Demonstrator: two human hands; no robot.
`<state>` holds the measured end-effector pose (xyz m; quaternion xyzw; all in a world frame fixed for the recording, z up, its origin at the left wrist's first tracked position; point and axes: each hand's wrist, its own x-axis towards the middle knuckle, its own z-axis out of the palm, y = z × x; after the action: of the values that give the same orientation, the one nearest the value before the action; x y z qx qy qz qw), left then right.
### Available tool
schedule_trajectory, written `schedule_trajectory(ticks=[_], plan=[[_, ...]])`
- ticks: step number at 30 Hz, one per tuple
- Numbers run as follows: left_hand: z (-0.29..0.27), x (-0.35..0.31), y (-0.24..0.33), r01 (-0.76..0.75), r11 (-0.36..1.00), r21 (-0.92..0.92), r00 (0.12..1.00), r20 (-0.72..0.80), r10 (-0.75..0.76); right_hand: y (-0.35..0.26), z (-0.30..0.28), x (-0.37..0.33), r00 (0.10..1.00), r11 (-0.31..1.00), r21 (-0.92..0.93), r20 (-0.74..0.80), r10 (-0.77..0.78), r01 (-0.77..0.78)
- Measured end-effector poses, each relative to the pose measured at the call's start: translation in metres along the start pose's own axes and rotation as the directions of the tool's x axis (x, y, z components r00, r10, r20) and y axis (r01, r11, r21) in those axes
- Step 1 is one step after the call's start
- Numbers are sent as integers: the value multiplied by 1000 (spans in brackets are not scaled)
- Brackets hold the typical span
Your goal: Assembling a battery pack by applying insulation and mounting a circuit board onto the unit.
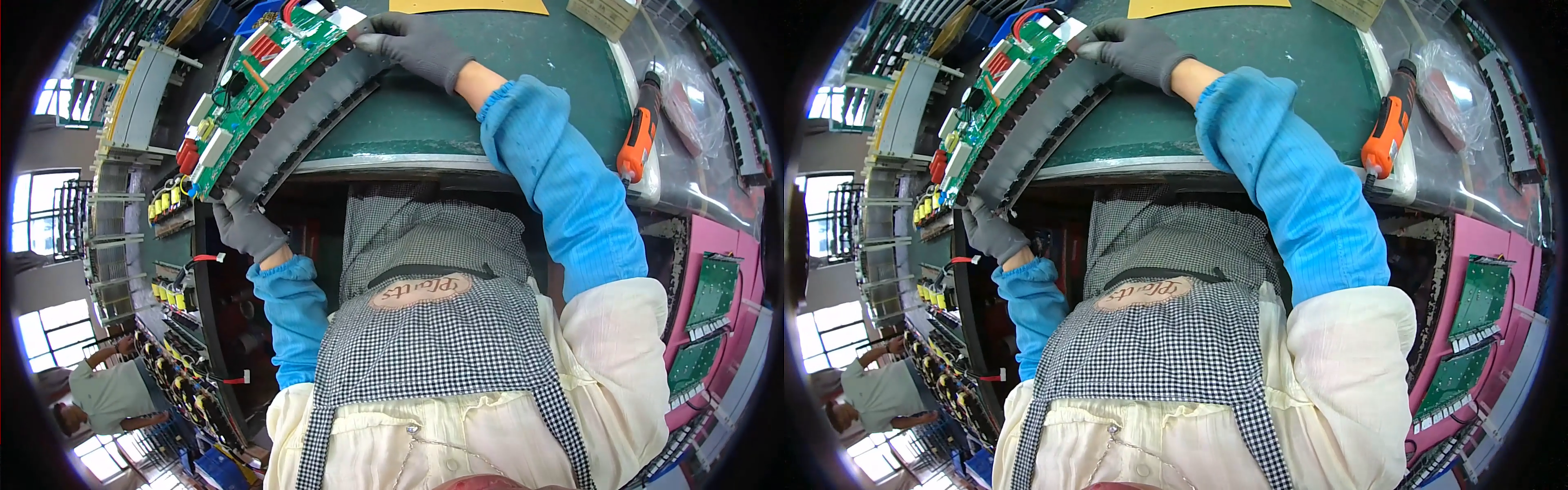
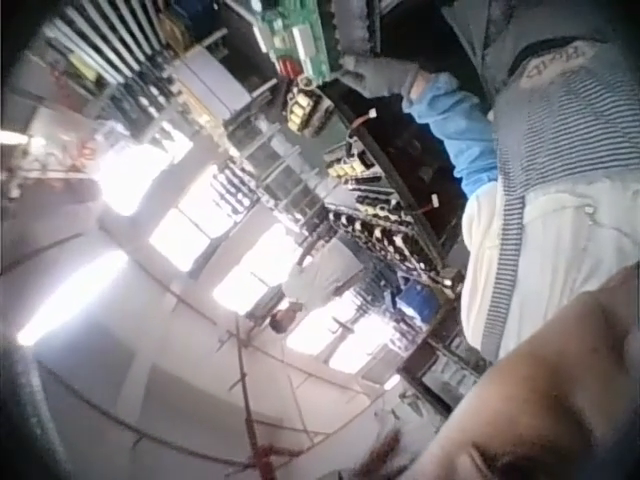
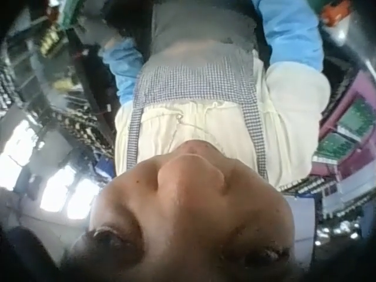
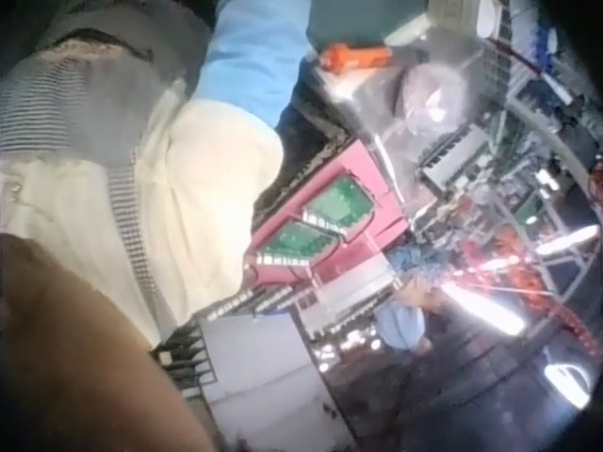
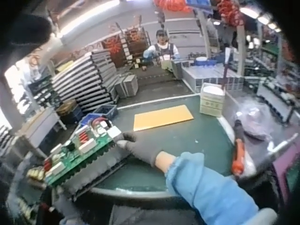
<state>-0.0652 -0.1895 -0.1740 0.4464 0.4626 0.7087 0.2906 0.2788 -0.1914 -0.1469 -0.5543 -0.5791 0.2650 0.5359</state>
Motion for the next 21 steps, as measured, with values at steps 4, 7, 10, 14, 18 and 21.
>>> schedule_trajectory(ticks=[4, 7, 10, 14, 18, 21], plan=[[2, -3, 5, 30, 996, 84, 999, -30, -27, 4, 4, 3, 999, 1000, 2, -48, -11, 11], [2, -2, 5, 11, 988, 155, 998, -66, -1, 1, 7, 2, 996, 1000, 1, -85, -4, 5], [2, -4, 8, 6, 990, 141, 999, -53, 1, 2, 10, 4, 996, 1000, 8, -89, 13, -12], [-1, 0, 7, 22, 989, 144, 998, -53, -15, 6, 12, 8, 995, 999, -32, -96, 21, -25], [0, -1, 7, 22, 992, 121, 998, -57, -15, 3, 12, 7, 995, 999, -2, -97, 32, -33], [0, -2, 7, 33, 995, 94, 997, -79, -25, 1, 11, 7, 995, 998, -45, -93, 40, -45]])
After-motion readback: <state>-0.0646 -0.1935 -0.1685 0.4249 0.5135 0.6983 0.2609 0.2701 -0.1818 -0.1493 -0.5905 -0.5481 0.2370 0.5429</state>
